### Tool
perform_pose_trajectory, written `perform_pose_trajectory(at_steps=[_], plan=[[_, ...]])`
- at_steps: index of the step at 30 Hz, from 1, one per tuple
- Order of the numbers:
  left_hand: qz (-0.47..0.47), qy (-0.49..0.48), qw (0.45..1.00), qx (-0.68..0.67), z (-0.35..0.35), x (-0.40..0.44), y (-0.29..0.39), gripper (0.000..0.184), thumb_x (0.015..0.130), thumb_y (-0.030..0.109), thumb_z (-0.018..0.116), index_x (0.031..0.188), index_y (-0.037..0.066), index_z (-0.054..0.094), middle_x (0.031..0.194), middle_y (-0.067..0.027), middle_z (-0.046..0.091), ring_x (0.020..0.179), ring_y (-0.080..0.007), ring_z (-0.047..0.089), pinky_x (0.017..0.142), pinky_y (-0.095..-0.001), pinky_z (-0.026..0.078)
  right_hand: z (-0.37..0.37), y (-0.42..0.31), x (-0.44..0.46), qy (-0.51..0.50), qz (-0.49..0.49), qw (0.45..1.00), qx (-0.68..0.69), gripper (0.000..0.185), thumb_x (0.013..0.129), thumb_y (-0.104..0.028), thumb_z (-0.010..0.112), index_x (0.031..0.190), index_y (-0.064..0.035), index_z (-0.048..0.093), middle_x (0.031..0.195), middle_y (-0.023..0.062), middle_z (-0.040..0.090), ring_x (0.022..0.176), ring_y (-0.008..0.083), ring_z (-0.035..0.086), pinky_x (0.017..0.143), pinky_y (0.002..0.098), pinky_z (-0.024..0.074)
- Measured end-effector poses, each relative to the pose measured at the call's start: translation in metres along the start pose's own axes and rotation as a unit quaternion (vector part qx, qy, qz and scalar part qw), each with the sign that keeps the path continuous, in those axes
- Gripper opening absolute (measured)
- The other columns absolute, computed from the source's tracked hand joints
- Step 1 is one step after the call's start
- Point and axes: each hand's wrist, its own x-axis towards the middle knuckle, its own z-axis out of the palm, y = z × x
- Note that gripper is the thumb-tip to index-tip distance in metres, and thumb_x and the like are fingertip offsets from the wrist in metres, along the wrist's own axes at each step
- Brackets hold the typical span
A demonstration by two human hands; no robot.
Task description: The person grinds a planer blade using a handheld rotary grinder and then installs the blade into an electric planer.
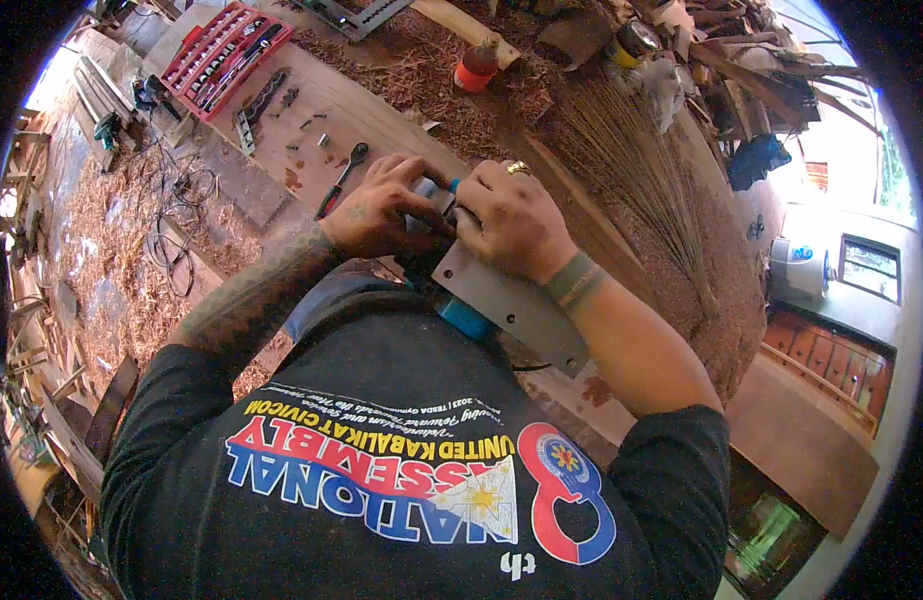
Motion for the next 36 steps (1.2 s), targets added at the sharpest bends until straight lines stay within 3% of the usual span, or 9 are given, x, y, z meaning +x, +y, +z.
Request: perform_pose_trajectory(at_steps=[5,11,14,17,20,23,29,32,36], plan=[[0.007,0.007,1.0,0.019,0.004,-0.001,-0.006,0.019,0.083,0.038,0.087,0.101,0.035,0.088,0.138,-0.0056,0.064,0.132,-0.0368,0.053,0.116,-0.0543,0.039,0.0,-0.003,0.0,0.023,0.002,1.0,-0.01,0.03,0.087,-0.027,0.075,0.107,-0.0083,0.064,0.103,0.0149,0.062,0.097,0.0377,0.069,0.086,0.0496,0.0572],[-0.008,0.005,1.0,-0.002,0.0,0.0,0.002,0.025,0.076,0.027,0.09,0.101,0.028,0.087,0.138,-0.0084,0.064,0.131,-0.0378,0.054,0.117,-0.0533,0.037,-0.009,0.002,0.016,-0.031,-0.05,0.998,0.006,0.027,0.084,-0.025,0.074,0.102,-0.0076,0.063,0.1,0.0155,0.062,0.09,0.0387,0.069,0.081,0.0486,0.0585],[0.01,0.015,1.0,0.003,-0.001,-0.001,0.0,0.02,0.08,0.036,0.088,0.099,0.032,0.088,0.135,-0.0074,0.066,0.13,-0.0375,0.056,0.114,-0.0547,0.041,-0.003,0.004,0.014,-0.032,-0.035,0.999,0.001,0.026,0.084,-0.023,0.076,0.099,-0.005,0.064,0.102,0.016,0.062,0.093,0.0398,0.066,0.082,0.0502,0.0556],[0.005,0.01,1.0,0.006,-0.004,0.0,0.006,0.017,0.08,0.036,0.088,0.097,0.031,0.088,0.135,-0.0076,0.065,0.131,-0.0371,0.055,0.115,-0.0537,0.04,0.0,0.008,0.014,-0.013,-0.038,0.999,-0.001,0.023,0.085,-0.021,0.075,0.096,-0.0047,0.063,0.101,0.0156,0.062,0.092,0.0392,0.066,0.08,0.0494,0.0562],[0.006,0.017,1.0,0.005,0.001,0.0,0.003,0.026,0.075,0.027,0.092,0.101,0.028,0.087,0.138,-0.0094,0.064,0.129,-0.0386,0.055,0.115,-0.0535,0.039,-0.009,0.003,0.016,-0.021,-0.026,0.999,0.016,0.023,0.086,-0.021,0.076,0.096,-0.0043,0.063,0.101,0.0157,0.062,0.092,0.0388,0.067,0.079,0.049,0.0565],[-0.006,0.014,1.0,0.002,0.003,-0.001,0.0,0.017,0.081,0.036,0.089,0.097,0.032,0.088,0.135,-0.0076,0.065,0.132,-0.0374,0.054,0.117,-0.0543,0.038,-0.007,0.008,0.016,-0.017,-0.079,0.997,-0.004,0.023,0.088,-0.027,0.075,0.096,-0.0072,0.066,0.099,0.0149,0.062,0.089,0.0378,0.07,0.078,0.0489,0.0596],[0.002,0.009,1.0,0.003,0.0,0.0,0.001,0.018,0.08,0.036,0.089,0.098,0.032,0.088,0.135,-0.0075,0.065,0.131,-0.0373,0.054,0.116,-0.0553,0.038,-0.006,0.004,0.016,-0.023,-0.077,0.997,-0.013,0.025,0.087,-0.026,0.077,0.094,-0.0054,0.063,0.097,0.0154,0.059,0.088,0.0389,0.067,0.077,0.05,0.0567],[0.016,0.027,1.0,-0.001,0.001,-0.001,0.001,0.019,0.077,0.025,0.091,0.095,0.025,0.086,0.135,-0.009,0.065,0.127,-0.0385,0.056,0.113,-0.0534,0.041,-0.007,0.005,0.017,-0.038,-0.084,0.996,-0.014,0.024,0.086,-0.024,0.076,0.094,-0.0062,0.063,0.097,0.0152,0.059,0.088,0.0388,0.067,0.077,0.0499,0.057],[-0.001,0.012,1.0,0.0,0.002,-0.001,-0.001,0.019,0.08,0.036,0.09,0.098,0.031,0.088,0.135,-0.0074,0.065,0.133,-0.0371,0.054,0.117,-0.0542,0.037,-0.004,0.005,0.016,-0.031,-0.07,0.997,-0.013,0.022,0.086,-0.023,0.076,0.095,-0.0061,0.064,0.099,0.0152,0.06,0.089,0.0388,0.068,0.076,0.0495,0.0573]])
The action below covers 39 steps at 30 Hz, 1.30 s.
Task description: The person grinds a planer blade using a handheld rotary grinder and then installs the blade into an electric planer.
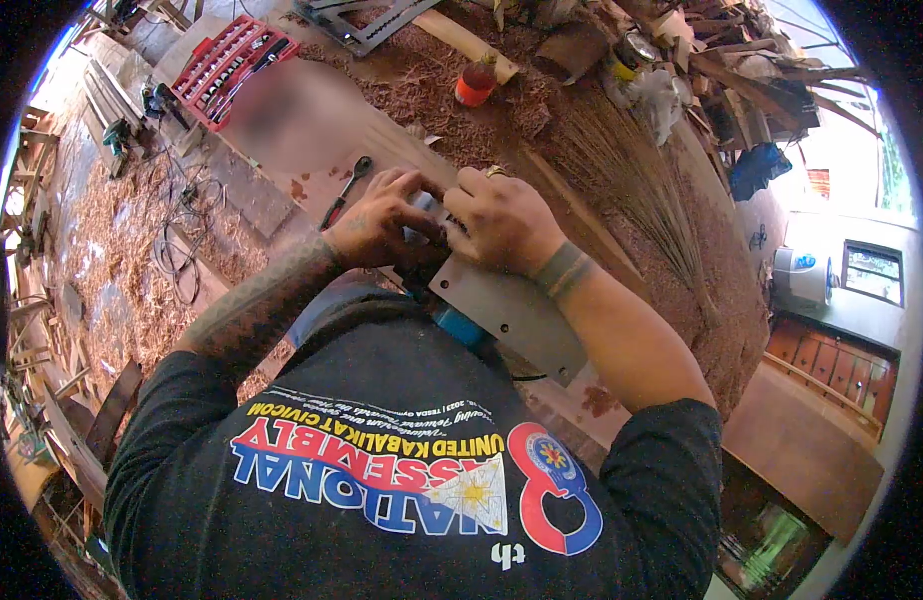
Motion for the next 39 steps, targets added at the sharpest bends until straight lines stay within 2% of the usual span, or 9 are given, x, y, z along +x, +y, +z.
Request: perform_pose_trajectory(at_steps=[5,8,14,17,20,23,32,35,39], plan=[[-0.003,-0.01,1.0,0.01,-0.0033,-0.0005,0.0037,0.019,0.08,0.036,0.09,0.099,0.032,0.089,0.134,-0.0075,0.064,0.133,-0.0376,0.054,0.116,-0.0533,0.038,0.0001,-0.0007,0.0015,0.013,-0.012,1.0,-0.012,0.018,0.087,-0.023,0.073,0.092,-0.008,0.066,0.096,0.0133,0.062,0.083,0.0372,0.07,0.073,0.0487,0.0602],[0.009,0.017,1.0,-0.007,-0.0008,-0.0011,0.0031,0.017,0.078,0.026,0.091,0.095,0.028,0.087,0.137,-0.0104,0.064,0.128,-0.0398,0.055,0.113,-0.0534,0.04,-0.0018,-0.0037,0.0025,0.027,-0.006,1.0,-0.013,0.016,0.087,-0.022,0.073,0.092,-0.008,0.066,0.097,0.0133,0.062,0.083,0.0373,0.07,0.073,0.0491,0.0598],[0.003,-0.001,1.0,0.008,-0.003,-0.0016,0.004,0.021,0.08,0.034,0.089,0.101,0.035,0.088,0.135,-0.0072,0.064,0.132,-0.0365,0.054,0.116,-0.0533,0.039,0.0047,0.0025,0.0009,0.004,-0.006,1.0,-0.013,0.017,0.087,-0.022,0.073,0.093,-0.0078,0.065,0.097,0.0147,0.062,0.083,0.038,0.069,0.072,0.0489,0.0592],[0.015,0.009,1.0,0.011,-0.0022,-0.0018,0.0025,0.02,0.08,0.034,0.089,0.1,0.035,0.089,0.134,-0.0062,0.064,0.131,-0.0356,0.055,0.116,-0.053,0.039,-0.0015,-0.0042,0.0021,0.0,0.016,1.0,0.009,0.024,0.086,-0.024,0.077,0.097,-0.0057,0.066,0.101,0.0143,0.063,0.091,0.0381,0.068,0.078,0.0489,0.0569],[0.012,0.013,1.0,0.006,-0.0011,-0.0019,0.0022,0.019,0.079,0.034,0.089,0.098,0.034,0.089,0.134,-0.0054,0.065,0.129,-0.0346,0.055,0.115,-0.053,0.04,-0.0028,-0.0021,0.0024,-0.02,0.002,1.0,0.001,0.024,0.086,-0.024,0.077,0.097,-0.0057,0.067,0.1,0.0142,0.063,0.091,0.0379,0.068,0.078,0.0484,0.057],[0.006,0.016,1.0,0.01,-0.0009,-0.0016,0.0039,0.017,0.079,0.034,0.089,0.096,0.034,0.089,0.133,-0.005,0.065,0.129,-0.0342,0.055,0.114,-0.0528,0.04,0.0031,0.0002,0.0016,0.023,-0.022,0.999,-0.009,0.019,0.087,-0.023,0.074,0.094,-0.0082,0.065,0.095,0.0151,0.06,0.082,0.0381,0.069,0.072,0.0495,0.0585],[0.0,0.005,1.0,0.008,-0.0019,-0.0025,0.0028,0.019,0.08,0.035,0.087,0.099,0.035,0.088,0.134,-0.0048,0.064,0.132,-0.0344,0.054,0.117,-0.0519,0.038,-0.0044,-0.0069,0.0038,0.035,-0.024,0.999,-0.005,0.019,0.086,-0.022,0.074,0.096,-0.0085,0.065,0.095,0.0142,0.06,0.083,0.0371,0.069,0.074,0.0486,0.0588],[-0.002,-0.007,1.0,-0.008,-0.0049,-0.0021,0.0061,0.019,0.079,0.03,0.091,0.098,0.029,0.088,0.138,-0.0083,0.063,0.133,-0.0386,0.052,0.118,-0.0528,0.037,-0.0035,-0.0048,0.003,0.012,-0.024,1.0,-0.012,0.019,0.086,-0.022,0.073,0.096,-0.0083,0.065,0.095,0.0142,0.06,0.084,0.0372,0.069,0.075,0.0485,0.059],[0.0,-0.002,1.0,-0.003,-0.0028,-0.0024,0.0049,0.019,0.08,0.03,0.091,0.098,0.03,0.088,0.139,-0.0083,0.063,0.134,-0.0389,0.052,0.119,-0.0528,0.036,-0.0017,-0.0061,0.0031,0.025,-0.009,1.0,-0.011,0.019,0.085,-0.021,0.073,0.095,-0.0081,0.065,0.096,0.0142,0.06,0.084,0.0373,0.069,0.074,0.0483,0.0589]])
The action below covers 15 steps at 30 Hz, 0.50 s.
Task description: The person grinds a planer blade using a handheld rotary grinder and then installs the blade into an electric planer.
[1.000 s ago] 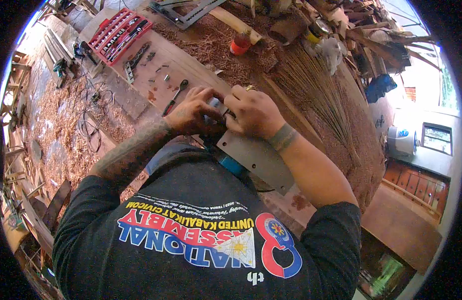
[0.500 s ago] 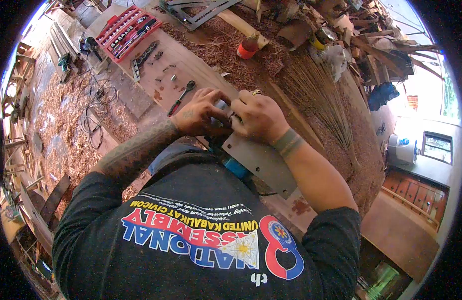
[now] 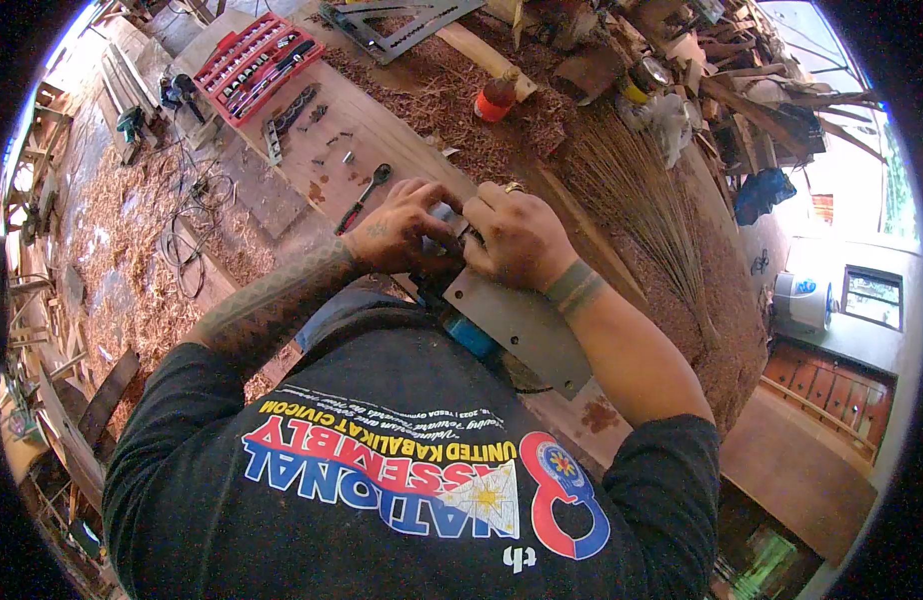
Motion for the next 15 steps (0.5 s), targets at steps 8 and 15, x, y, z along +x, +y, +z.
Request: perform_pose_trajectory(at_steps=[8,15], plan=[[0.005,0.012,1.0,0.011,0.0032,-0.0003,-0.0048,0.019,0.079,0.035,0.088,0.098,0.033,0.088,0.134,-0.0052,0.063,0.132,-0.0352,0.054,0.117,-0.0522,0.038,-0.0006,0.0004,0.0016,0.002,-0.002,1.0,0.001,0.02,0.083,-0.021,0.073,0.093,-0.0069,0.064,0.095,0.0144,0.06,0.083,0.0374,0.069,0.073,0.0486,0.0594],[0.008,0.022,1.0,0.008,0.0046,0.0012,-0.0041,0.019,0.079,0.035,0.089,0.098,0.033,0.088,0.134,-0.0059,0.064,0.133,-0.0355,0.054,0.118,-0.0532,0.037,0.0013,0.0031,0.0003,-0.008,0.0,1.0,-0.005,0.019,0.084,-0.022,0.073,0.094,-0.0073,0.064,0.095,0.0144,0.061,0.084,0.0372,0.07,0.075,0.0488,0.0595]])
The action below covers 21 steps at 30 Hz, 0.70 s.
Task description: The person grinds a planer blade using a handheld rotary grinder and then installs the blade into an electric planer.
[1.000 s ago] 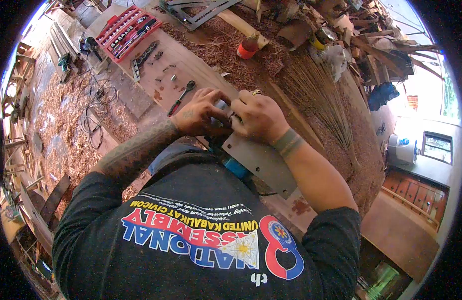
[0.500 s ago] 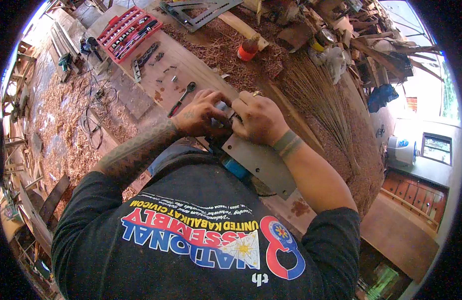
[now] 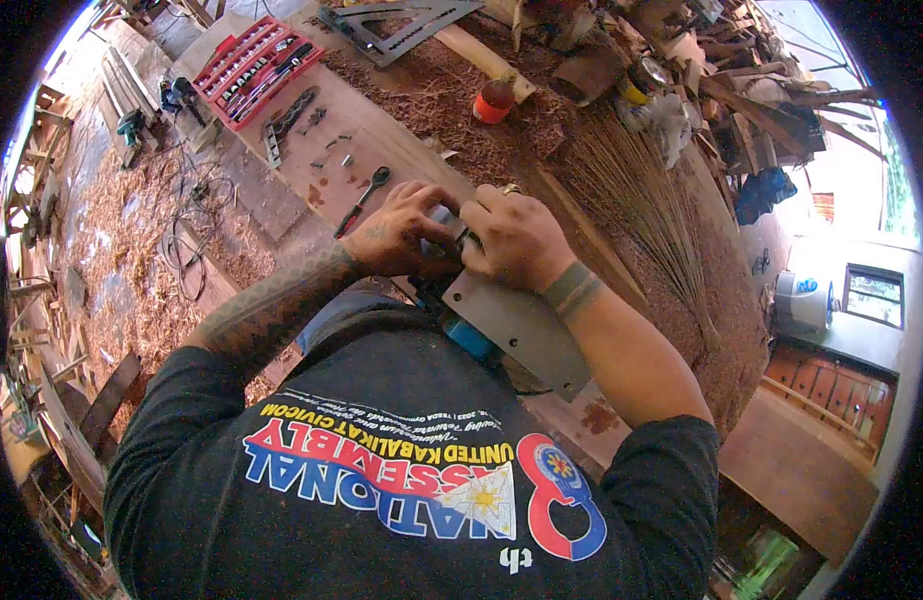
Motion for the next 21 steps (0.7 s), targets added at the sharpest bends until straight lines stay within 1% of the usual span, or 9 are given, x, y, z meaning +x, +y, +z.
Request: perform_pose_trajectory(at_steps=[5,8,11,13,17,20,21], plan=[[-0.003,-0.008,1.0,-0.001,-0.003,0.0,0.002,0.02,0.079,0.035,0.089,0.099,0.034,0.088,0.134,-0.006,0.064,0.132,-0.0361,0.055,0.118,-0.0541,0.038,-0.001,-0.002,0.0,-0.006,0.008,1.0,-0.004,0.019,0.086,-0.021,0.072,0.095,-0.0077,0.064,0.096,0.0144,0.061,0.086,0.0371,0.069,0.077,0.0491,0.0594],[-0.014,-0.02,1.0,-0.003,-0.005,0.0,0.004,0.023,0.075,0.028,0.092,0.097,0.027,0.087,0.139,-0.0092,0.063,0.135,-0.0393,0.052,0.118,-0.0522,0.038,-0.007,-0.004,0.001,0.014,-0.005,1.0,0.025,0.018,0.086,-0.021,0.072,0.096,-0.0077,0.064,0.096,0.0145,0.061,0.087,0.0372,0.069,0.077,0.0492,0.0592],[-0.008,-0.017,1.0,-0.002,-0.004,0.0,0.004,0.023,0.075,0.029,0.092,0.097,0.028,0.087,0.139,-0.0095,0.063,0.135,-0.0393,0.052,0.117,-0.0531,0.038,-0.002,0.001,0.001,-0.008,-0.012,1.0,0.022,0.018,0.086,-0.021,0.072,0.097,-0.0075,0.065,0.096,0.0146,0.061,0.088,0.0374,0.069,0.077,0.0491,0.0592],[-0.01,-0.022,1.0,-0.008,-0.004,0.0,0.004,0.023,0.076,0.029,0.093,0.097,0.028,0.087,0.139,-0.0096,0.063,0.135,-0.0392,0.052,0.117,-0.0537,0.038,-0.001,0.001,-0.001,-0.011,0.003,1.0,0.013,0.018,0.086,-0.021,0.072,0.097,-0.0075,0.065,0.095,0.0145,0.061,0.087,0.0375,0.07,0.076,0.0492,0.0591],[0.001,-0.021,1.0,-0.01,-0.002,-0.001,-0.001,0.022,0.077,0.031,0.093,0.098,0.028,0.086,0.139,-0.0097,0.062,0.133,-0.0387,0.053,0.116,-0.0541,0.038,-0.001,0.001,0.001,0.003,0.0,1.0,0.013,0.018,0.087,-0.021,0.073,0.095,-0.0075,0.064,0.095,0.0145,0.061,0.086,0.0376,0.07,0.075,0.0492,0.0592],[0.007,0.004,1.0,0.003,0.001,0.0,-0.001,0.018,0.078,0.034,0.089,0.096,0.034,0.088,0.133,-0.0061,0.065,0.129,-0.0364,0.056,0.115,-0.0529,0.041,0.004,0.003,-0.001,-0.006,0.011,1.0,0.004,0.019,0.087,-0.022,0.073,0.094,-0.0077,0.064,0.095,0.0144,0.061,0.085,0.0375,0.07,0.075,0.0492,0.0594],[0.003,0.0,1.0,0.001,0.001,0.0,-0.001,0.018,0.078,0.034,0.089,0.096,0.034,0.088,0.133,-0.0061,0.065,0.129,-0.0363,0.056,0.115,-0.053,0.041,0.003,0.001,-0.001,-0.003,0.014,1.0,0.009,0.019,0.087,-0.022,0.074,0.094,-0.0076,0.064,0.095,0.0144,0.061,0.085,0.0375,0.07,0.075,0.0492,0.0595]])
